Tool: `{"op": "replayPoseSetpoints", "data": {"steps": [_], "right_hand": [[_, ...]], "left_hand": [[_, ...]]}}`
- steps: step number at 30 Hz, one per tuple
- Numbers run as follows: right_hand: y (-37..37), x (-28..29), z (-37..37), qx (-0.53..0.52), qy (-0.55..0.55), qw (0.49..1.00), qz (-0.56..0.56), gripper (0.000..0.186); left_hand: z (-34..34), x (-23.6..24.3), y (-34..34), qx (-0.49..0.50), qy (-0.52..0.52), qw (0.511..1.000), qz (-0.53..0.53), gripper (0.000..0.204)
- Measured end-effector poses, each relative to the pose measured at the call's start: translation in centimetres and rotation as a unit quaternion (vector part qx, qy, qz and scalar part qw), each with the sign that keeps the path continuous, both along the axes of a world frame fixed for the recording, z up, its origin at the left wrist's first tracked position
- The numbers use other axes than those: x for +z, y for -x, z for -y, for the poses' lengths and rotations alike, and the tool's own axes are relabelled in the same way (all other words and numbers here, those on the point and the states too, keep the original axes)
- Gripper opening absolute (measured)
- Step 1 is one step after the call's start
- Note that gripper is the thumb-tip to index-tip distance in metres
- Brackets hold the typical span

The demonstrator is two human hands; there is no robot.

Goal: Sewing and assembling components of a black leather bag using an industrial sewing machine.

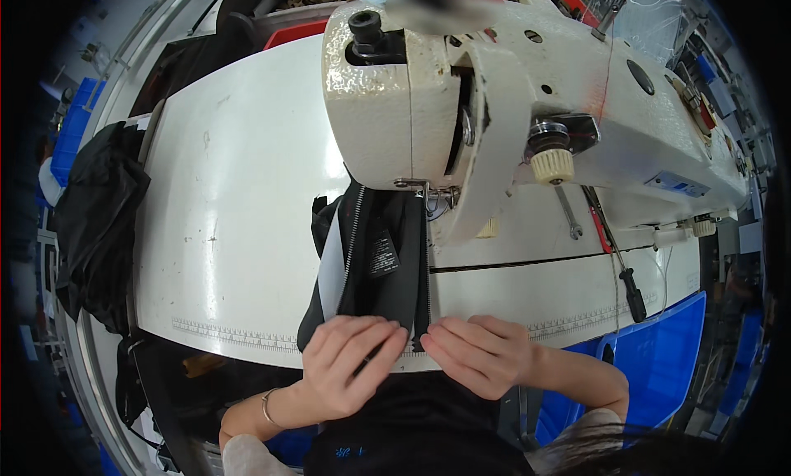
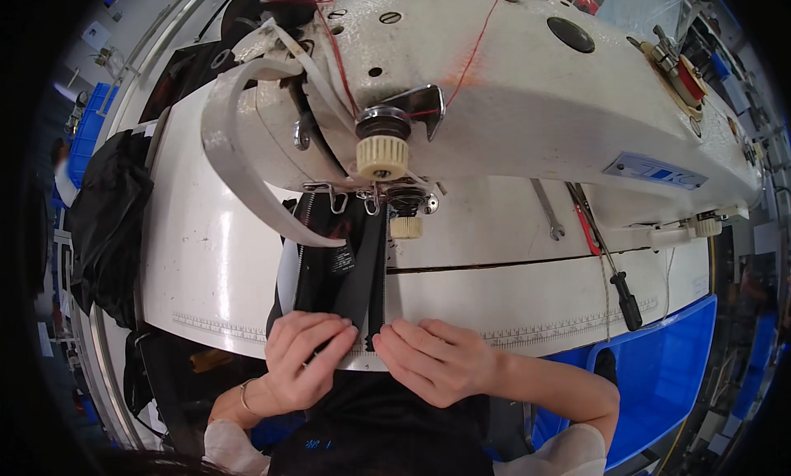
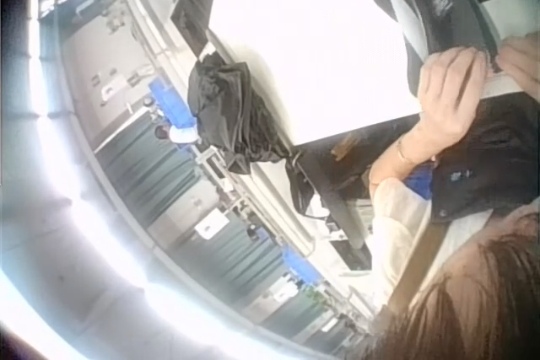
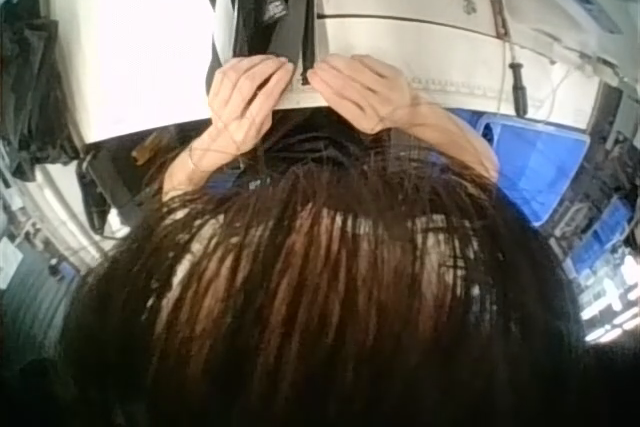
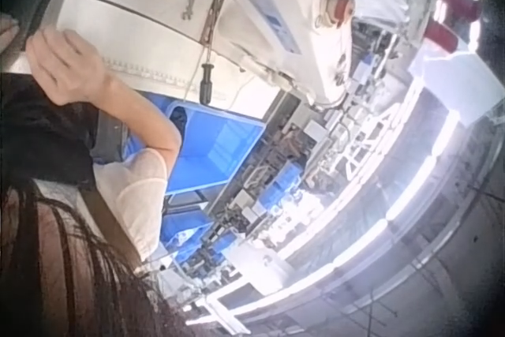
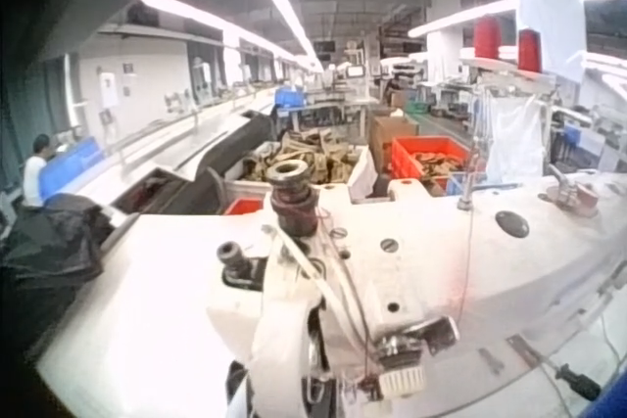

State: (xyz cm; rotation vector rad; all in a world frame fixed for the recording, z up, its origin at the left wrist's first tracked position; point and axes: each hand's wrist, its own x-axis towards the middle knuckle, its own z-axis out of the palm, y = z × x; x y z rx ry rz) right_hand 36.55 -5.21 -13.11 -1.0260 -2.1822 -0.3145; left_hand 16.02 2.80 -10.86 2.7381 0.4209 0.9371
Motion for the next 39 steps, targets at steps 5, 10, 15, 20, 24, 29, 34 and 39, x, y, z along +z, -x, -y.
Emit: {"op": "replayPoseSetpoints", "data": {"steps": [5,10,15,20,24,29,34,39], "right_hand": [[-0.3,-1.1,0.8,0.023,0.066,0.993,0.093,0.022],[0.0,-0.7,1.1,0.014,0.112,0.990,0.088,0.025],[0.3,-1.3,1.8,-0.026,0.118,0.992,0.034,0.021],[-0.1,-1.4,1.7,-0.011,0.113,0.992,0.048,0.022],[-0.1,-1.4,1.6,0.001,0.113,0.992,0.048,0.024],[-0.2,-1.3,1.4,0.011,0.113,0.992,0.058,0.021],[-0.4,-1.0,1.6,0.012,0.117,0.991,0.060,0.021],[-0.8,0.1,1.1,0.013,0.133,0.983,0.122,0.030]], "left_hand": [[-6.0,2.7,1.0,0.070,0.231,0.970,0.034,0.037],[-2.8,3.4,0.5,-0.095,-0.204,0.967,-0.123,0.018],[0.3,-1.6,-0.7,-0.075,-0.141,0.980,-0.121,0.020],[0.6,-2.0,-1.3,-0.076,-0.091,0.986,-0.119,0.026],[0.6,-2.0,-1.3,-0.075,-0.090,0.985,-0.125,0.027],[0.4,-2.0,-1.3,-0.079,-0.080,0.985,-0.132,0.030],[0.2,-1.9,-1.5,-0.088,-0.048,0.987,-0.127,0.032],[0.0,-1.9,-1.5,-0.097,-0.033,0.984,-0.143,0.033]]}}
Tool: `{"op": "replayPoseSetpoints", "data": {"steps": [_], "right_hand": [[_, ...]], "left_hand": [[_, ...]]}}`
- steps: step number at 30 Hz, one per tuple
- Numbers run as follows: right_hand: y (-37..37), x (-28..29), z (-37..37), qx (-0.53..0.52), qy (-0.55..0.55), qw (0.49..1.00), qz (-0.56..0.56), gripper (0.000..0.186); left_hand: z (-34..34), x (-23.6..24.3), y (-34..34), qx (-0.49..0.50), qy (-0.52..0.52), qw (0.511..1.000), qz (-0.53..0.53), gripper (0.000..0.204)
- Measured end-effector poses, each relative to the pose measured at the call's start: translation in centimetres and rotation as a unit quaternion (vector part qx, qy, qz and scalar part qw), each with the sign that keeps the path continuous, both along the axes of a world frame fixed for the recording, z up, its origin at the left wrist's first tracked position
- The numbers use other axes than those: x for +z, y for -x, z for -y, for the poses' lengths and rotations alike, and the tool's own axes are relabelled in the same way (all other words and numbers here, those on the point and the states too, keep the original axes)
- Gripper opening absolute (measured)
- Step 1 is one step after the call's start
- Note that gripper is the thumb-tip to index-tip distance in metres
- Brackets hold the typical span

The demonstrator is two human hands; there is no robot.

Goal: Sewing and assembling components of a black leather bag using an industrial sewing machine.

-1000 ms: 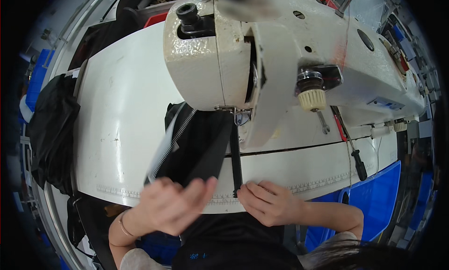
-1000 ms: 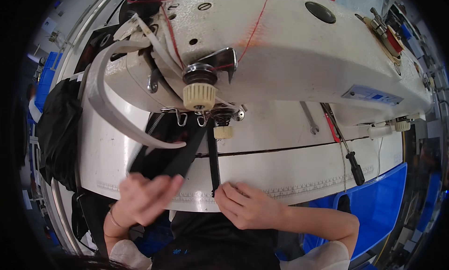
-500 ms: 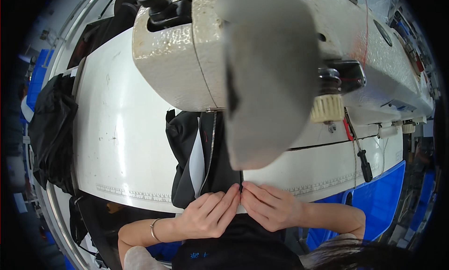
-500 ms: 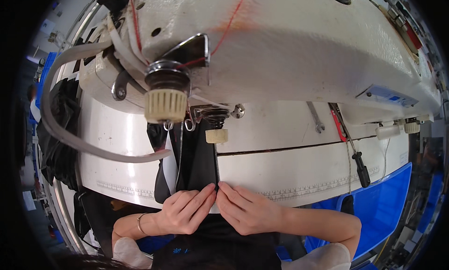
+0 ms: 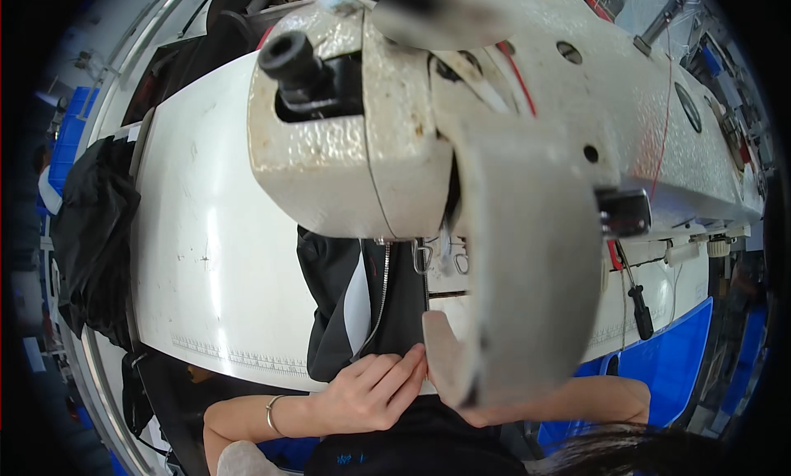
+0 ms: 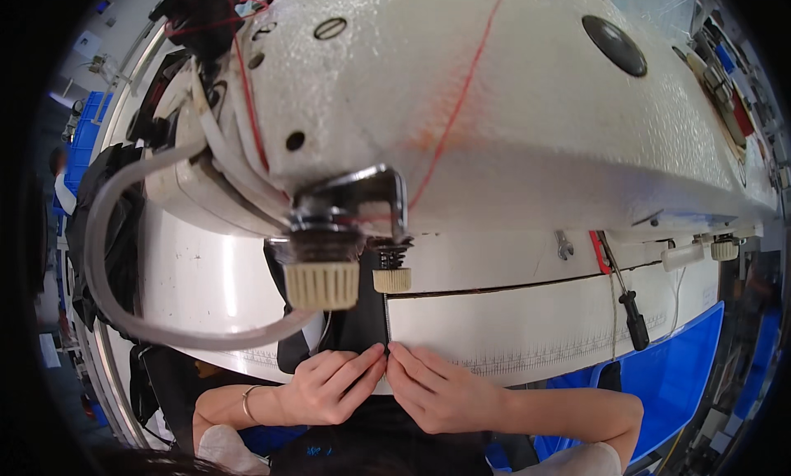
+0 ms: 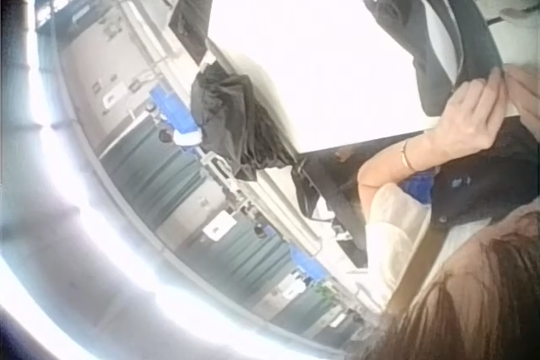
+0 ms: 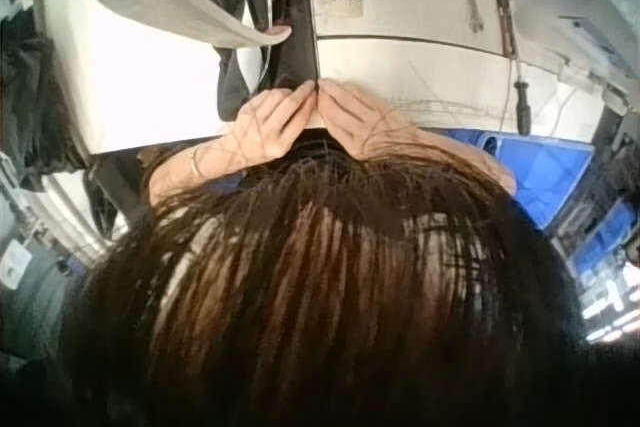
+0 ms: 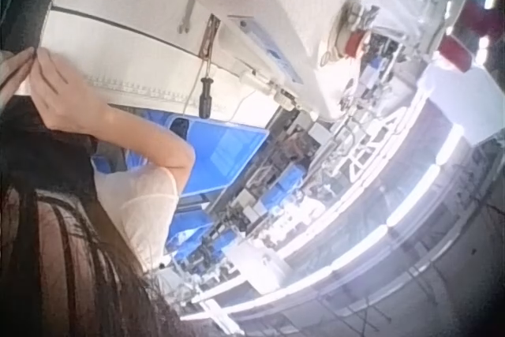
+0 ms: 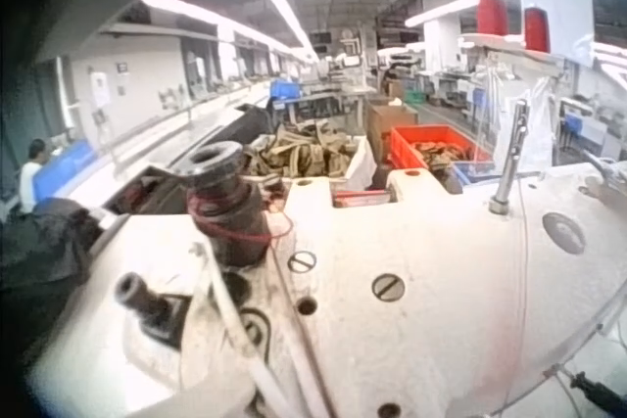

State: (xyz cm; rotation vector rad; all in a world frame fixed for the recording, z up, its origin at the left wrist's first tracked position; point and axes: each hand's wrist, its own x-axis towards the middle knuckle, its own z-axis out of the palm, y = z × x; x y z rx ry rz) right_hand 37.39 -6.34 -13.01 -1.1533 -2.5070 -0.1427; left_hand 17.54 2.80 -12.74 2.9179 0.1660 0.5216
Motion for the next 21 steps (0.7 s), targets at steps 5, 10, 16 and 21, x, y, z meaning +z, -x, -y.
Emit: {"op": "replayPoseSetpoints", "data": {"steps": [5,10,16,21], "right_hand": [[-1.0,1.2,-2.2,-0.008,-0.002,0.999,-0.041,0.034],[-1.0,-2.9,-3.4,-0.064,0.018,0.993,-0.097,0.028],[-2.7,-1.5,-6.3,-0.118,0.360,0.889,-0.258,0.029],[-2.4,-4.9,-8.8,-0.071,0.085,0.970,-0.216,0.017]], "left_hand": [[-2.7,-0.6,-0.9,-0.018,-0.020,0.999,0.030,0.027],[-5.6,-0.3,-2.4,-0.008,0.037,0.998,0.042,0.031],[-8.3,-1.9,-2.8,0.003,0.028,0.999,0.047,0.032],[-9.6,-1.7,-2.6,0.031,0.044,0.998,0.013,0.030]]}}
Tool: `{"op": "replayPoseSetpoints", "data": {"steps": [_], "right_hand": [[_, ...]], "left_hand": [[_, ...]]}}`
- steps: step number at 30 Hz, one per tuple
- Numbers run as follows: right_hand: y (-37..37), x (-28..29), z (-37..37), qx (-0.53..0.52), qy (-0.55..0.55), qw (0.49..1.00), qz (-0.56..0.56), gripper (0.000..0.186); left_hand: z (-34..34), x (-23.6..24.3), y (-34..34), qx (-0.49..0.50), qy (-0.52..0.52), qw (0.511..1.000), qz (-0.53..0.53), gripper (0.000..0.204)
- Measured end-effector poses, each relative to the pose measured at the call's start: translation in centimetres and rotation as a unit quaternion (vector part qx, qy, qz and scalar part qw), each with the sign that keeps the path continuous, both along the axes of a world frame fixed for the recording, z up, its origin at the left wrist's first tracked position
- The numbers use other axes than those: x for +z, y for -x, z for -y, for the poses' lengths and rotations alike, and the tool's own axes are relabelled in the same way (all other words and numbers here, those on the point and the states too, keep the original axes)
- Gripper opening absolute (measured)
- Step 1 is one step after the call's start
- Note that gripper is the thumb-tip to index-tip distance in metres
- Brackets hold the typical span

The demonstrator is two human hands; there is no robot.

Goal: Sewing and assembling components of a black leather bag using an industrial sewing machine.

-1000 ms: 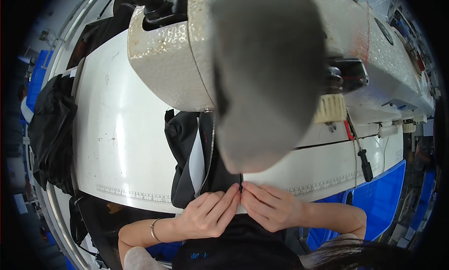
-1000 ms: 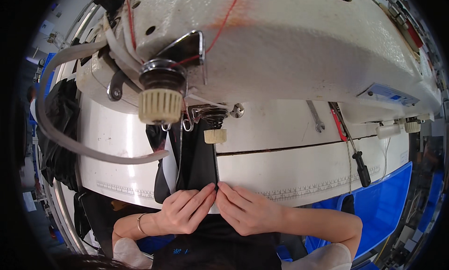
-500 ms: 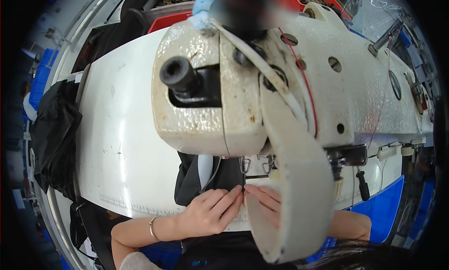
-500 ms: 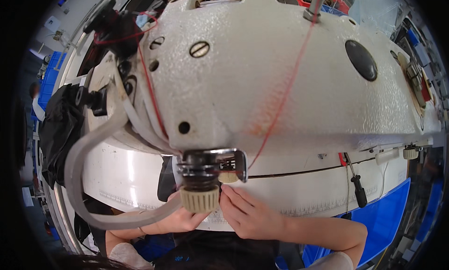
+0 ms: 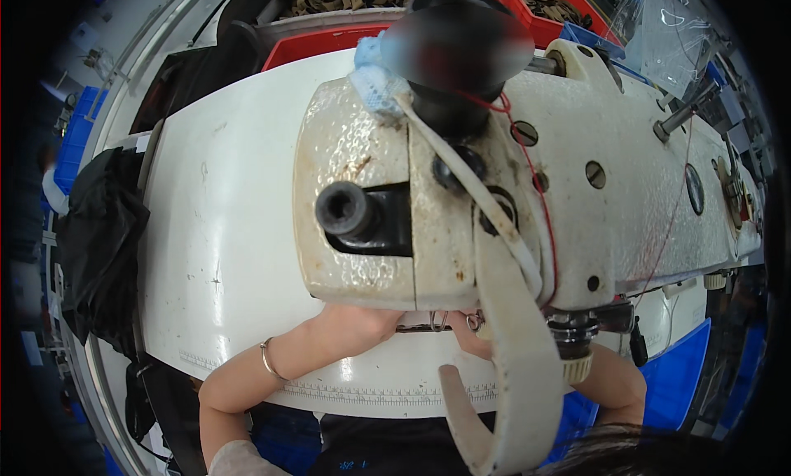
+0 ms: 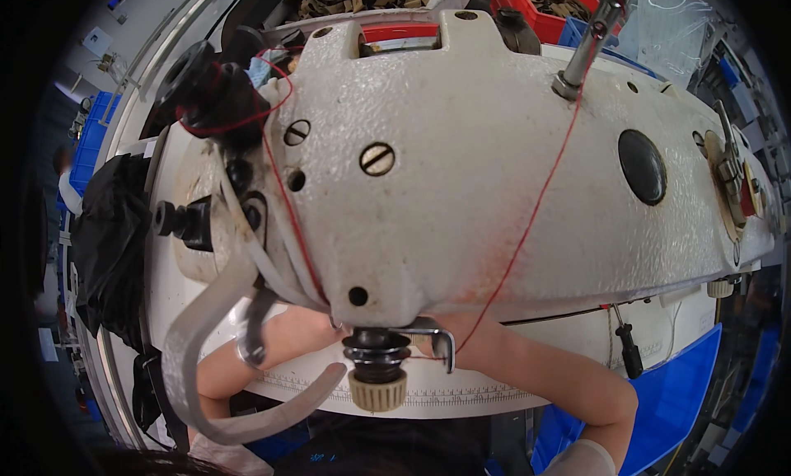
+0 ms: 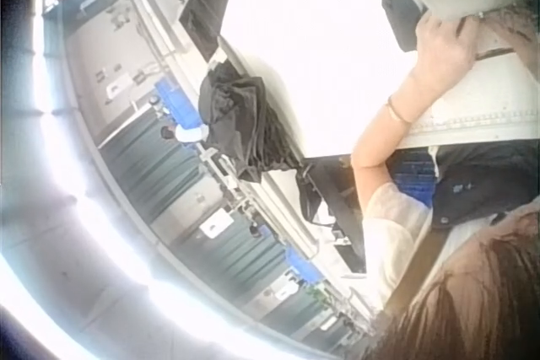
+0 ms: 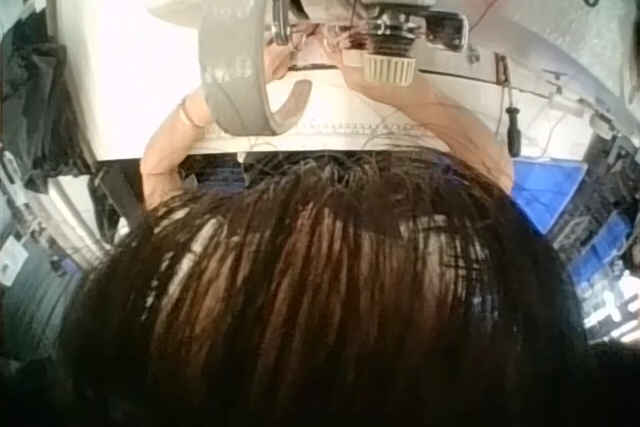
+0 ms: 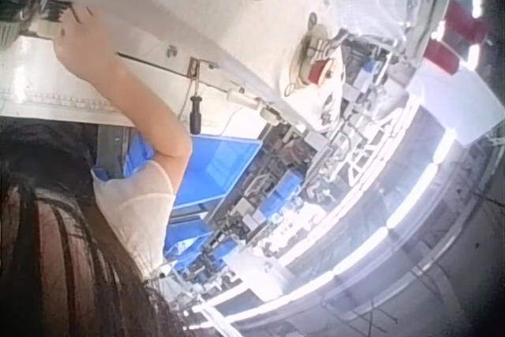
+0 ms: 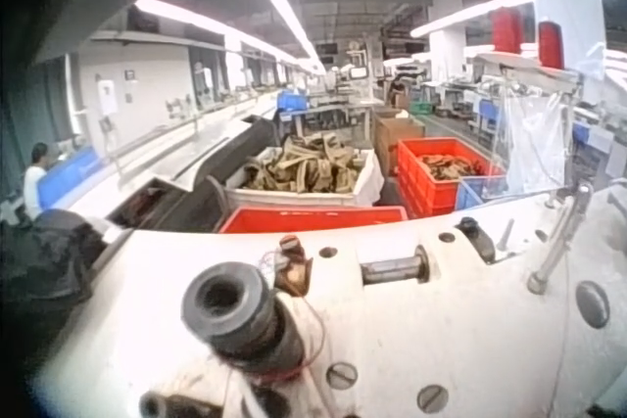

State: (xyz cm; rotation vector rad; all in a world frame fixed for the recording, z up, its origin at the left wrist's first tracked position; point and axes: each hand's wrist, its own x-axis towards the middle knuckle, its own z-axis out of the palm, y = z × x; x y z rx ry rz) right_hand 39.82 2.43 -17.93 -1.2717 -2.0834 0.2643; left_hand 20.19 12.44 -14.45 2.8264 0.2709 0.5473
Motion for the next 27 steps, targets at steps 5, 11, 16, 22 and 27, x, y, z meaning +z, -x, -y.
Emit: {"op": "replayPoseSetpoints", "data": {"steps": [5,11,16,22,27], "right_hand": [[-0.6,-0.9,-0.9,0.047,-0.271,0.948,0.162,0.009],[-0.3,-0.2,2.1,-0.006,-0.057,0.975,0.215,0.017],[-1.2,0.2,2.3,-0.021,-0.077,0.981,0.176,0.019],[-0.8,0.4,2.9,-0.037,-0.049,0.957,0.283,0.015],[-1.0,0.8,2.2,-0.036,-0.088,0.964,0.248,0.016]], "left_hand": [[-0.5,-0.5,0.6,0.150,0.378,0.914,0.001,0.030],[1.1,-0.2,0.5,0.027,0.051,0.997,0.050,0.032],[1.6,-1.7,0.8,0.011,0.056,0.998,0.040,0.029],[1.6,-4.0,2.0,-0.010,0.026,0.999,0.022,0.026],[0.9,-4.9,2.4,-0.038,-0.036,0.998,0.034,0.028]]}}
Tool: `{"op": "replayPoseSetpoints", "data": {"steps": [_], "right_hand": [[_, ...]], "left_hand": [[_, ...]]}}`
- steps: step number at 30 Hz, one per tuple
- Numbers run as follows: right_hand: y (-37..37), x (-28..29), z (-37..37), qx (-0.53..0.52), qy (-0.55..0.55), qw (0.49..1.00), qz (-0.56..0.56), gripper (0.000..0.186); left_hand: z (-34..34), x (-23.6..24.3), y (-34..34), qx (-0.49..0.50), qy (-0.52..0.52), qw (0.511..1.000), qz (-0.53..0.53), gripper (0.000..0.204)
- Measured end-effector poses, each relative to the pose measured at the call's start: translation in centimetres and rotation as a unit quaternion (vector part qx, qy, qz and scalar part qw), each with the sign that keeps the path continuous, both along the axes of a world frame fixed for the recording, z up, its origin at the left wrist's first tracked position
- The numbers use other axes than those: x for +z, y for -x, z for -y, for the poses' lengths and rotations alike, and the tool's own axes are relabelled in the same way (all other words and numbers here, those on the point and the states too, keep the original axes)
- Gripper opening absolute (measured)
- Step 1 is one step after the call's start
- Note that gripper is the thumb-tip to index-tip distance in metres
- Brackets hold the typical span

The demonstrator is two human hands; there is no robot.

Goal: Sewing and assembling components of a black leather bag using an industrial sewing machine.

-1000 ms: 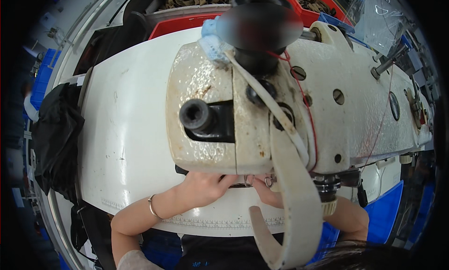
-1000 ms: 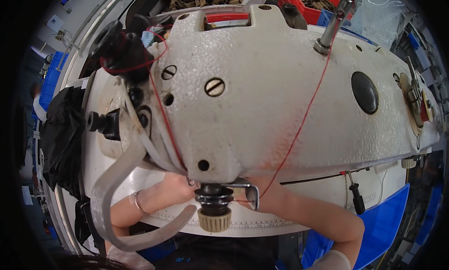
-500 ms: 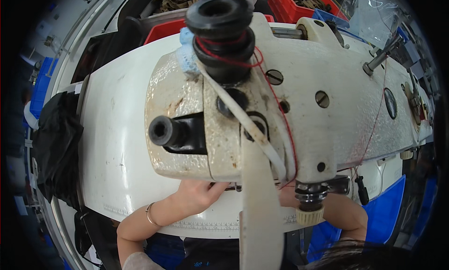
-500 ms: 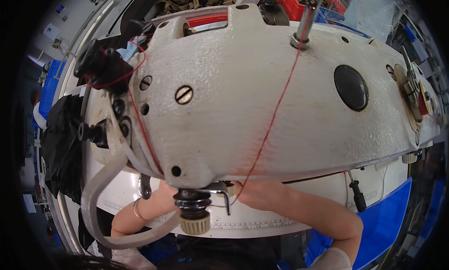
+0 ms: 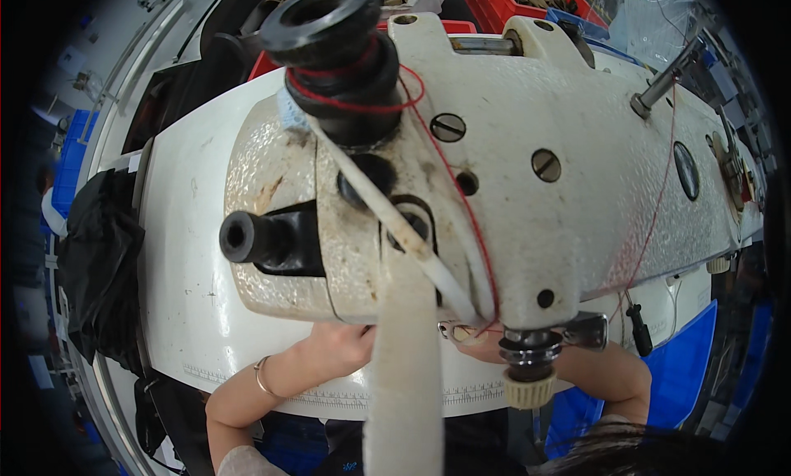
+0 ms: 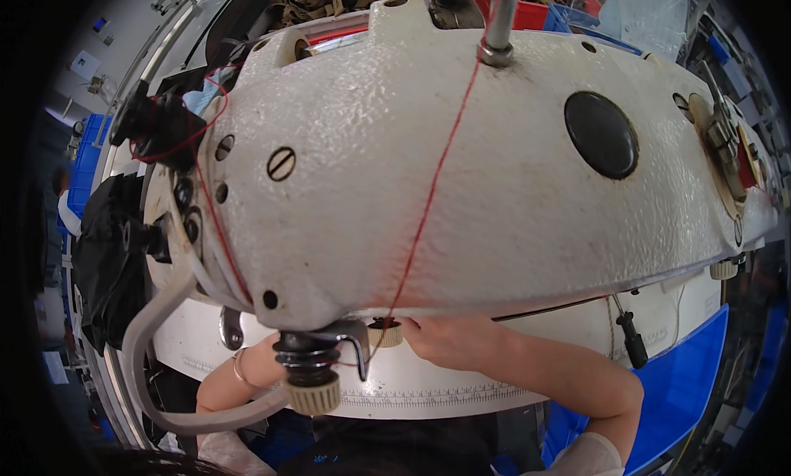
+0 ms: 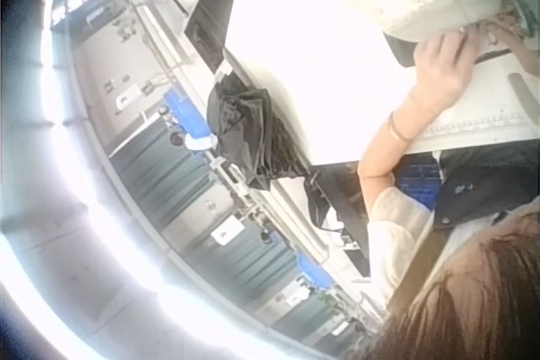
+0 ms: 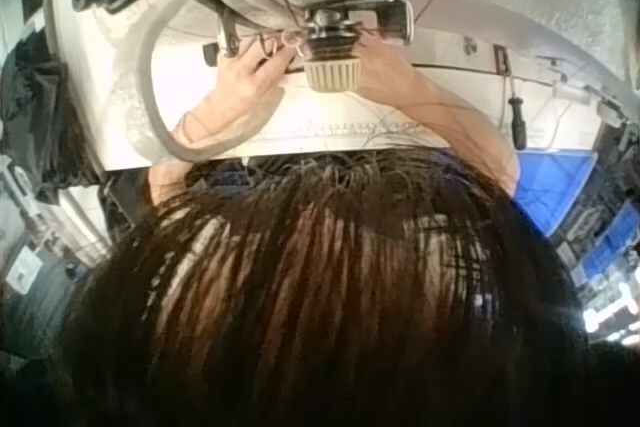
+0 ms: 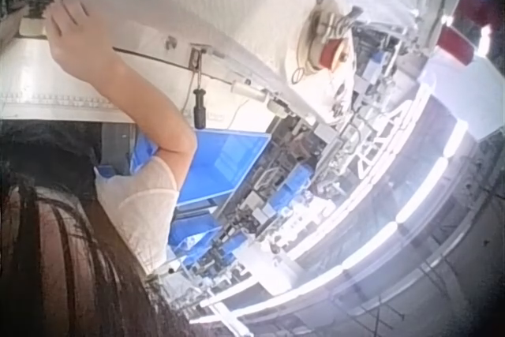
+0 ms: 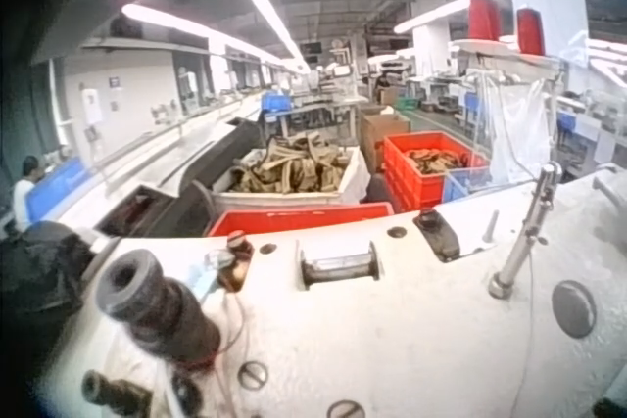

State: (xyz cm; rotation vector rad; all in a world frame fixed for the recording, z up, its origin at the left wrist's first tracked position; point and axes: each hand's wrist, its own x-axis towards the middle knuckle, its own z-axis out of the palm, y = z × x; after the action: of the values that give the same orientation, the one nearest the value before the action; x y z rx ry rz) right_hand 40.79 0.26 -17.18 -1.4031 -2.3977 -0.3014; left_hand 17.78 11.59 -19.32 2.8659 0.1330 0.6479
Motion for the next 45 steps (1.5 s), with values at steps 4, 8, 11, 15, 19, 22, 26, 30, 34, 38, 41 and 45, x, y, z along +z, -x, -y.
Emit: {"op": "replayPoseSetpoints", "data": {"steps": [4,8,11,15,19,22,26,30,34,38,41,45], "right_hand": [[-0.1,-0.1,0.4,0.010,0.024,0.999,-0.041,0.020],[-0.2,0.1,-0.3,0.029,-0.022,0.998,-0.044,0.021],[0.1,-0.2,0.1,0.007,0.003,1.000,0.017,0.020],[0.1,-0.4,0.1,0.006,0.008,0.997,-0.075,0.017],[0.2,-0.1,0.1,-0.001,0.014,0.997,-0.075,0.016],[0.3,0.1,-0.4,0.007,-0.001,0.994,-0.110,0.014],[0.1,-0.4,-0.1,0.014,0.037,0.996,-0.075,0.013],[0.2,0.2,-0.2,0.008,0.016,0.996,-0.087,0.010],[0.1,0.2,-0.6,0.016,-0.023,0.994,-0.103,0.009],[0.1,0.1,0.1,0.009,0.035,0.998,-0.056,0.010],[0.1,0.5,-0.1,0.003,0.029,0.998,-0.064,0.011],[0.3,0.4,-0.7,0.018,0.037,0.996,-0.081,0.011]], "left_hand": [[-0.1,1.9,-0.8,-0.012,0.097,0.994,-0.042,0.033],[-0.2,1.8,-0.5,-0.015,0.123,0.992,-0.022,0.035],[-0.2,2.3,-0.8,-0.015,0.113,0.993,-0.041,0.034],[-0.2,4.3,-1.9,0.017,0.028,0.999,-0.004,0.033],[-0.1,4.2,-1.9,0.023,0.053,0.998,-0.012,0.031],[-0.2,2.4,-1.1,0.019,0.089,0.996,-0.020,0.030],[-0.2,1.8,-1.0,0.018,0.130,0.991,-0.034,0.029],[-0.4,2.7,-1.2,0.011,0.157,0.987,-0.016,0.028],[-0.4,2.9,-1.2,0.016,0.171,0.984,-0.039,0.030],[-0.5,2.6,-0.8,-0.003,0.176,0.982,-0.066,0.033],[-0.3,3.1,-1.6,0.015,0.186,0.981,-0.042,0.032],[-0.2,3.3,-1.8,0.040,0.169,0.984,-0.030,0.030]]}}
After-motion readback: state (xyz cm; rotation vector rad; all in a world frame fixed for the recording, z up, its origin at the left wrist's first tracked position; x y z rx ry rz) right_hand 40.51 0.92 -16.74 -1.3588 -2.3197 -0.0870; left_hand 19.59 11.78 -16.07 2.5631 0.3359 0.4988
